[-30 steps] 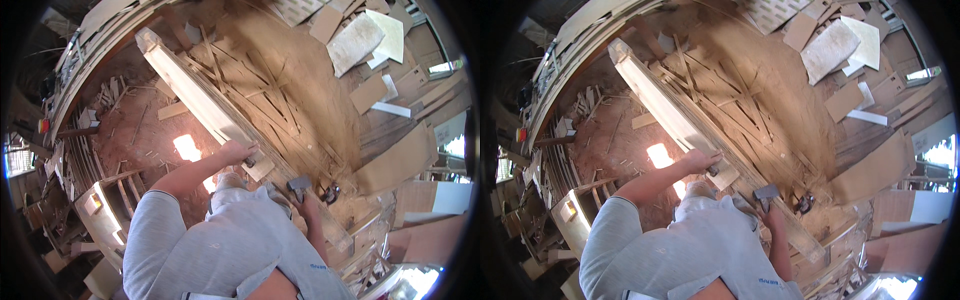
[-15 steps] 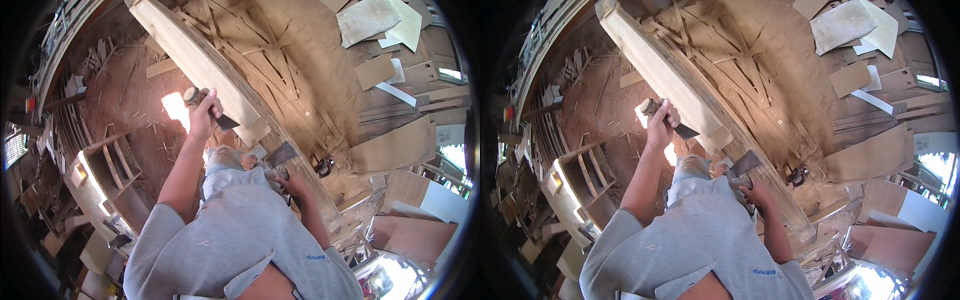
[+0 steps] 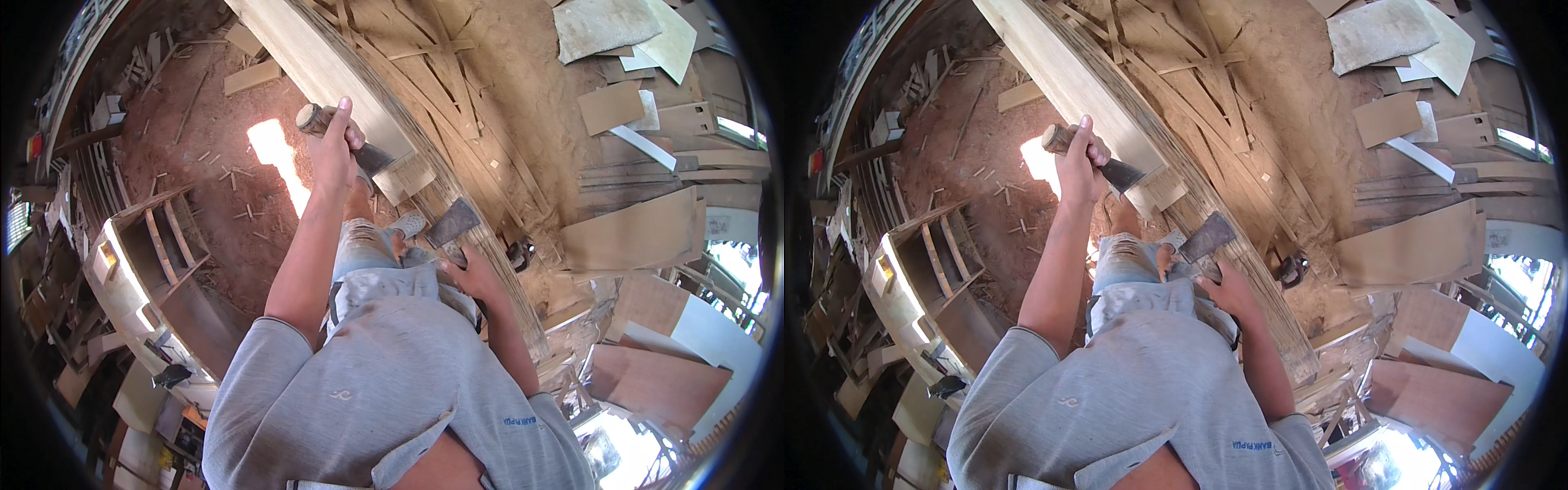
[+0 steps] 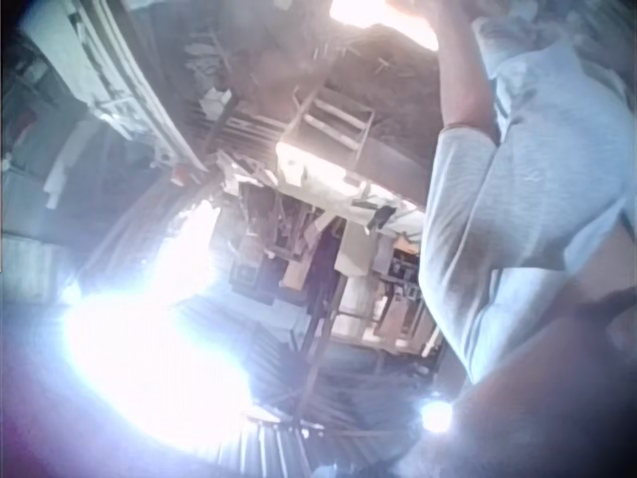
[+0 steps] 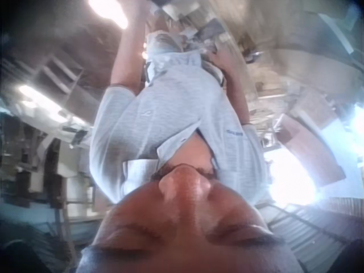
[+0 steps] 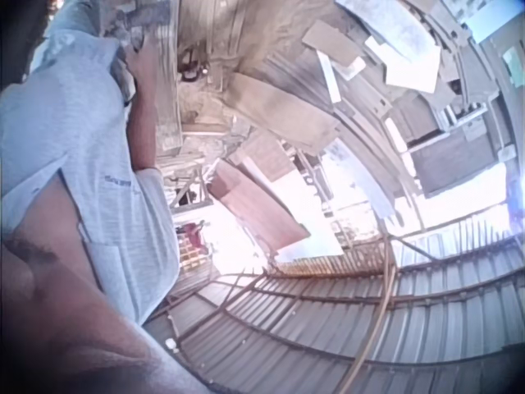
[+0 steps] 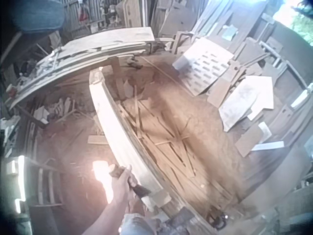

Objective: The person marks a line on a wooden beam using a square and pencil, and then chips at the wood using a small axe.

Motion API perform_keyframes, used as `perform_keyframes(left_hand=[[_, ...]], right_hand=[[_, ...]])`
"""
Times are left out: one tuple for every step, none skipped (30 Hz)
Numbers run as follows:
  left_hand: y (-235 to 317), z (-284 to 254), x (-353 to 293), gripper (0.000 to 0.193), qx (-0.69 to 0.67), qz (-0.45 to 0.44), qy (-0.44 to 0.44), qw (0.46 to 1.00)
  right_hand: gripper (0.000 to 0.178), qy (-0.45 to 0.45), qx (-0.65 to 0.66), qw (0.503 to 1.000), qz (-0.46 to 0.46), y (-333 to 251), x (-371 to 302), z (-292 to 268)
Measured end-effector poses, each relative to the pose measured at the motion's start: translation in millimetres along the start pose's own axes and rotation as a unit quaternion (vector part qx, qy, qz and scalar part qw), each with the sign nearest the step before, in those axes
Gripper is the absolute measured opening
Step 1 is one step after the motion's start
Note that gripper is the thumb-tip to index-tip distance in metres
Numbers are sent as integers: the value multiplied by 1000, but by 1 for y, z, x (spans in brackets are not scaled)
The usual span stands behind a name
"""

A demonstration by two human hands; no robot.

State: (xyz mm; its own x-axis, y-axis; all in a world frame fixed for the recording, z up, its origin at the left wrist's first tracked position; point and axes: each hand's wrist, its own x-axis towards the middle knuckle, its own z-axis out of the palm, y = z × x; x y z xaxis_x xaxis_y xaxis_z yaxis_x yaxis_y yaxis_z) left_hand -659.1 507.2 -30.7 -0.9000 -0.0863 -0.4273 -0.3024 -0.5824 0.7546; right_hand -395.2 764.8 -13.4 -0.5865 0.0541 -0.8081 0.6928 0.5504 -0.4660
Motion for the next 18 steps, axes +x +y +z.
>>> perform_keyframes(left_hand=[[-1, -1, 1, 38, 0, 0, -1, 1000], [-3, -2, 1, 34, -11, -4, 2, 1000], [-4, -2, 2, 30, -23, -7, 5, 1000], [-4, -2, 3, 30, -23, -7, 3, 1000], [-4, -3, 3, 30, -25, -9, -1, 1000], [-4, -2, 3, 30, -26, -12, -5, 1000], [-4, -1, 3, 30, -26, -13, -6, 1000], [-4, 0, 3, 30, -25, -15, -4, 1000], [-4, 1, 3, 31, -23, -16, -3, 1000], [-4, 0, 4, 31, -23, -17, -4, 1000], [-4, 0, 4, 31, -22, -14, -2, 1000], [-4, 1, 4, 31, -21, -11, -1, 1000], [-4, 3, 4, 31, -22, -12, -2, 1000], [-6, 6, 4, 31, -9, -4, 13, 1000], [-6, 7, 3, 32, 5, 6, 31, 1000], [-7, 8, 3, 32, 5, 5, 32, 999], [-8, 9, 3, 32, 20, 13, 31, 999], [-8, 12, 2, 32, 34, 19, 28, 999]], right_hand=[[44, 1, 0, 1000, 0, -1, -1, 0], [45, -9, 10, 1000, 24, -2, -1, 0], [45, -19, 19, 999, 47, -6, -2, -2], [45, -18, 19, 999, 47, -6, -2, -1], [45, -12, 13, 999, 35, -6, -2, -1], [45, -6, 6, 1000, 23, -6, -2, -1], [45, -5, 6, 1000, 24, -6, -3, -1], [45, 6, -13, 1000, 4, -6, -3, 0], [45, 17, -33, 999, -15, -6, -3, 0], [45, 18, -32, 999, -14, -6, -3, 0], [45, 17, -26, 999, -12, -5, -3, 1], [45, 17, -20, 1000, -10, -3, -3, 1], [45, 18, -19, 1000, -9, 4, -1, 4], [47, 43, -47, 997, -50, 15, 3, 7], [49, 65, -75, 991, -92, 8, 2, 8], [49, 64, -76, 991, -92, 2, 0, 6], [48, 35, -32, 998, -32, -5, -3, 2], [46, 8, 12, 999, 29, -15, -7, -1]])
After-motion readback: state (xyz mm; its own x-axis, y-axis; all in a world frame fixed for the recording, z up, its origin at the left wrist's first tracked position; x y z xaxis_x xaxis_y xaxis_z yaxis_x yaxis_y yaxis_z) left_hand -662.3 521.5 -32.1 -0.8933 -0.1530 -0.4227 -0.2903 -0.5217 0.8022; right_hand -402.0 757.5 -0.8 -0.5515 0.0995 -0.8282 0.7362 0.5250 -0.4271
